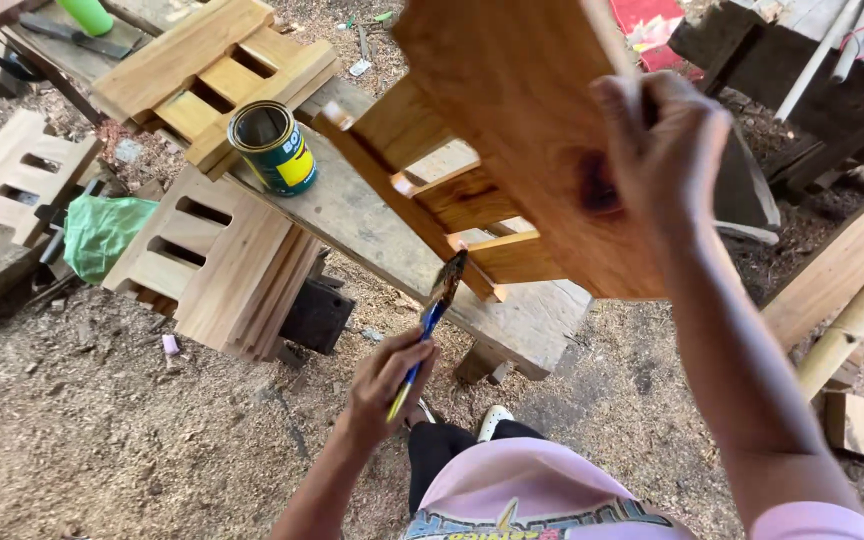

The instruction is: Applying a clear finish or paint to wooden furniture components using a brush.

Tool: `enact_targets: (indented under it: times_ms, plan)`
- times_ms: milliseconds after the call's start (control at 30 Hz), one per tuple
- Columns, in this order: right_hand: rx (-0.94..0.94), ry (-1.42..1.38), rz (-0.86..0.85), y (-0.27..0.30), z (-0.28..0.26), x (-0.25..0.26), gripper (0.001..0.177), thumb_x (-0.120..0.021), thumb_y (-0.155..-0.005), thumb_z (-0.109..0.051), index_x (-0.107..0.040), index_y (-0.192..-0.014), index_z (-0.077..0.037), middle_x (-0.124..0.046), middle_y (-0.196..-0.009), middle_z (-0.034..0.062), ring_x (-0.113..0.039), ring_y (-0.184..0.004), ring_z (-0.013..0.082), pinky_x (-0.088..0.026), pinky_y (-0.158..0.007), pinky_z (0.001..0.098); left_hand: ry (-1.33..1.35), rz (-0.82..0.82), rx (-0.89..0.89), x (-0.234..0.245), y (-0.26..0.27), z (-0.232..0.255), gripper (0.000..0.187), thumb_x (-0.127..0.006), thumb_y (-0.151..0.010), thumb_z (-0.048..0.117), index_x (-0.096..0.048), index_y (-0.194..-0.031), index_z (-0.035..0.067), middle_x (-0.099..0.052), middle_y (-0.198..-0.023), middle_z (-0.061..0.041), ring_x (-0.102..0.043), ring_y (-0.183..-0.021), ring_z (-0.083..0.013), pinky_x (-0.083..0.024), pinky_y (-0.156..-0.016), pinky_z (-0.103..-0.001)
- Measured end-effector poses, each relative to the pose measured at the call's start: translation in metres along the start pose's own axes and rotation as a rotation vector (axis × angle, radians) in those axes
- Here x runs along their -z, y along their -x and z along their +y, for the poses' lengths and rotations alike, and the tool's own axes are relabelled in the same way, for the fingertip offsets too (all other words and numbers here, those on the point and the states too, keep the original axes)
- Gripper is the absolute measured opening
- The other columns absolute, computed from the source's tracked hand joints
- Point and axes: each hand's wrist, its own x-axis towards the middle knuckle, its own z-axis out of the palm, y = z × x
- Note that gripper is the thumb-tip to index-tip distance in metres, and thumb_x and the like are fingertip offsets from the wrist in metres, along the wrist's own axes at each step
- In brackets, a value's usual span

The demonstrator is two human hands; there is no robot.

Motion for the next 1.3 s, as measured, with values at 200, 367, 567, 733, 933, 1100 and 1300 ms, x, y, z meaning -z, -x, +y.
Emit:
enact_targets:
  times_ms: [200,367,567,733,933,1100,1300]
  plan:
    - [0.045,0.176,0.009,0.006,-0.048,-0.035,0.054,-0.074,-0.102,-0.057,-0.064,-0.083,-0.007,-0.064,-0.066,0.0047,-0.056,-0.051,0.0173,-0.047,-0.048,0.0379,-0.078,-0.128,0.122,-0.003,-0.051,-0.020,0.017,-0.075,-0.098,0.004,-0.065,-0.111,0.001,-0.071,-0.107,-0.012,-0.076,-0.082,-0.0190,-0.067,-0.062,-0.025]
    - [0.084,0.160,-0.019,0.005,-0.054,-0.045,0.052,-0.068,-0.103,-0.058,-0.064,-0.088,-0.008,-0.066,-0.070,0.0049,-0.060,-0.052,0.0190,-0.049,-0.048,0.0387,-0.182,-0.176,0.030,-0.016,-0.079,-0.025,0.017,-0.078,-0.094,0.004,-0.067,-0.107,0.002,-0.071,-0.103,-0.009,-0.075,-0.080,-0.0210,-0.063,-0.059,-0.029]
    - [0.153,0.181,0.044,0.008,-0.058,-0.039,0.052,-0.067,-0.104,-0.057,-0.066,-0.089,-0.007,-0.069,-0.074,0.0073,-0.065,-0.057,0.0230,-0.050,-0.052,0.0413,-0.248,-0.382,0.079,-0.031,-0.068,-0.062,0.010,-0.075,-0.096,0.007,-0.069,-0.103,0.004,-0.073,-0.100,-0.008,-0.074,-0.079,-0.0208,-0.064,-0.059,-0.033]
    - [0.096,0.152,0.018,0.009,-0.055,-0.037,0.053,-0.068,-0.102,-0.056,-0.064,-0.086,-0.006,-0.069,-0.075,0.0103,-0.065,-0.055,0.0241,-0.050,-0.051,0.0414,-0.207,-0.433,0.514,-0.009,-0.118,-0.030,0.012,-0.076,-0.098,0.015,-0.070,-0.091,0.007,-0.074,-0.085,-0.009,-0.071,-0.061,-0.0204,-0.061,-0.050,-0.035]
    - [0.089,0.146,0.031,0.008,-0.043,-0.039,0.050,-0.065,-0.104,-0.055,-0.065,-0.090,-0.007,-0.070,-0.074,0.0072,-0.064,-0.054,0.0173,-0.052,-0.048,0.0369,-0.145,-0.328,0.197,-0.025,-0.122,-0.031,0.006,-0.070,-0.096,0.014,-0.069,-0.097,0.009,-0.075,-0.093,-0.010,-0.074,-0.067,-0.0219,-0.064,-0.054,-0.031]
    - [0.077,0.123,0.035,0.011,-0.046,-0.041,0.052,-0.064,-0.103,-0.057,-0.064,-0.091,-0.006,-0.069,-0.074,0.0066,-0.064,-0.055,0.0169,-0.051,-0.046,0.0364,-0.282,-0.578,0.409,-0.048,-0.124,-0.046,0.014,-0.065,-0.103,0.020,-0.070,-0.106,0.007,-0.074,-0.085,-0.013,-0.070,-0.059,-0.0275,-0.061,-0.053,-0.040]
    - [0.101,0.191,0.062,0.014,-0.060,-0.039,0.052,-0.065,-0.101,-0.057,-0.064,-0.089,-0.007,-0.068,-0.074,0.0080,-0.065,-0.057,0.0209,-0.051,-0.049,0.0398,-0.312,-0.476,0.397,-0.016,-0.152,-0.017,0.013,-0.067,-0.098,0.022,-0.070,-0.099,0.010,-0.077,-0.090,-0.010,-0.074,-0.062,-0.0258,-0.064,-0.054,-0.040]
